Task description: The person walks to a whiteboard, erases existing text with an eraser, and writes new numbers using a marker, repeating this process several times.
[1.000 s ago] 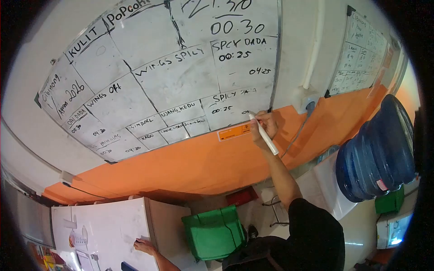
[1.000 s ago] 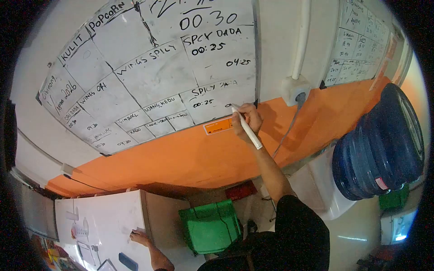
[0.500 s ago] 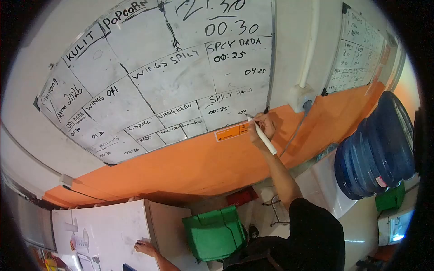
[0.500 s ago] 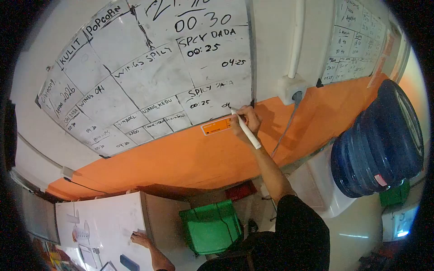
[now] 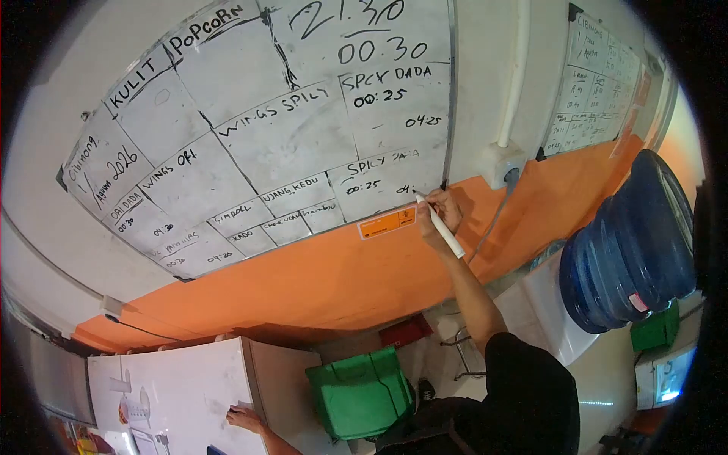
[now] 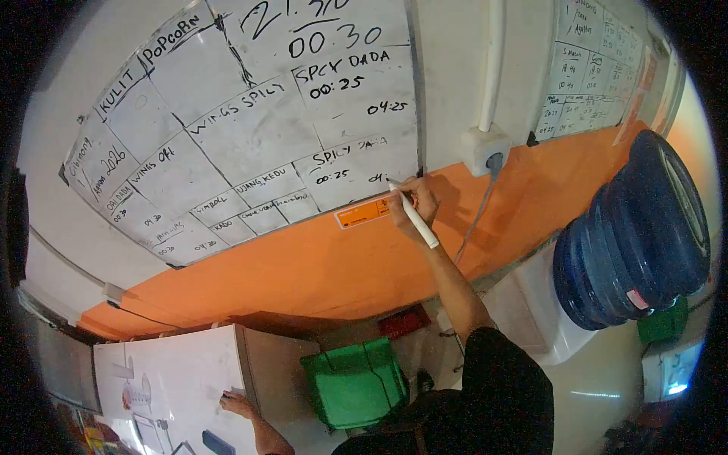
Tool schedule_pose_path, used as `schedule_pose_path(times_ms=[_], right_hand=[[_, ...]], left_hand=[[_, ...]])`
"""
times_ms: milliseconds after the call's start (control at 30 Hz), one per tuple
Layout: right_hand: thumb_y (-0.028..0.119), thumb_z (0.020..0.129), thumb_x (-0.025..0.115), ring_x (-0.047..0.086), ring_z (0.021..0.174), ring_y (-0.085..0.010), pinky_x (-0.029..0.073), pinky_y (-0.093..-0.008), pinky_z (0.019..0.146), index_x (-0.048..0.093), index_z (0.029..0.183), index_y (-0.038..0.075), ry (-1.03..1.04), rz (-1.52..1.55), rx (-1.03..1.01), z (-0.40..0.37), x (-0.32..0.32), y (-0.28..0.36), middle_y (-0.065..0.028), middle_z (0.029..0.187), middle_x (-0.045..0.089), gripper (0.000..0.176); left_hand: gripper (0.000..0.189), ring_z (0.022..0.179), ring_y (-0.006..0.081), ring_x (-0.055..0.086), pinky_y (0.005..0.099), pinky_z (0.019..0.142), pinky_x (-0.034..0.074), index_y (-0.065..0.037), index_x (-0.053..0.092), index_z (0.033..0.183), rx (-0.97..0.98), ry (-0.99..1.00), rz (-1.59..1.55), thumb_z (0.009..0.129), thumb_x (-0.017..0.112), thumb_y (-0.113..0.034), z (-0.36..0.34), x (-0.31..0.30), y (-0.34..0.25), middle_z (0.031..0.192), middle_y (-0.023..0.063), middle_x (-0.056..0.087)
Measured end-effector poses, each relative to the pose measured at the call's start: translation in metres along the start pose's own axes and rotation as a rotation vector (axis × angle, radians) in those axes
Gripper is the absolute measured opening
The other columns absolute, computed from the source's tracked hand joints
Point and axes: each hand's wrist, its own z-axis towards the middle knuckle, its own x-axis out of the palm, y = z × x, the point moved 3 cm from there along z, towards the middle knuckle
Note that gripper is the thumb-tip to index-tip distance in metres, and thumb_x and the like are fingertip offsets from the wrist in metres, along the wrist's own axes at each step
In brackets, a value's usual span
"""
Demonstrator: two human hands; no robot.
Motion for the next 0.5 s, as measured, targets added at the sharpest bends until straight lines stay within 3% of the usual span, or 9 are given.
schedule_pose_path(times_ms=[100,167,467,500], right_hand=[[0.002,0.082,0.068,0.053,0.057,-0.0100,0.044,-0.0236,0.051,0.054,0.088,0.002,-0.046,0.042,-0.036,0.000,-0.002,-0.003,-0.0056,0.070,0.058,0.015],[0.002,0.081,0.069,0.052,0.057,-0.0090,0.044,-0.0228,0.051,0.055,0.088,0.002,-0.082,-0.037,-0.112,0.003,-0.004,-0.005,-0.0059,0.071,0.059,0.015],[0.004,0.080,0.072,0.051,0.057,-0.0072,0.042,-0.0216,0.050,0.055,0.088,0.001,-0.020,-0.108,-0.095,-0.001,-0.007,-0.001,-0.0067,0.075,0.060,0.019],[0.005,0.081,0.072,0.051,0.058,-0.0069,0.041,-0.0217,0.050,0.055,0.086,0.001,-0.084,-0.099,-0.096,0.002,-0.008,0.003,-0.0063,0.074,0.059,0.018]], left_hand=[[0.041,0.098,0.0428,0.047,0.0513,0.087,0.040,0.010,0.054,0.094,-0.059,0.000,-0.028,0.103,0.040,-0.028,0.003,-0.001,-0.001,0.100,0.0277,0.050],[0.041,0.098,0.0428,0.047,0.0510,0.087,0.040,0.010,0.053,0.093,0.007,-0.021,-0.007,0.103,0.041,-0.028,0.003,0.003,0.001,0.099,0.0274,0.050],[0.042,0.096,0.0433,0.048,0.0520,0.086,0.040,0.010,0.053,0.091,-0.005,-0.010,0.025,0.103,0.040,-0.028,0.003,0.006,0.006,0.099,0.0280,0.050],[0.042,0.096,0.0433,0.048,0.0520,0.086,0.040,0.010,0.053,0.091,-0.005,-0.013,0.026,0.103,0.040,-0.028,0.004,0.004,0.007,0.099,0.0280,0.050]])
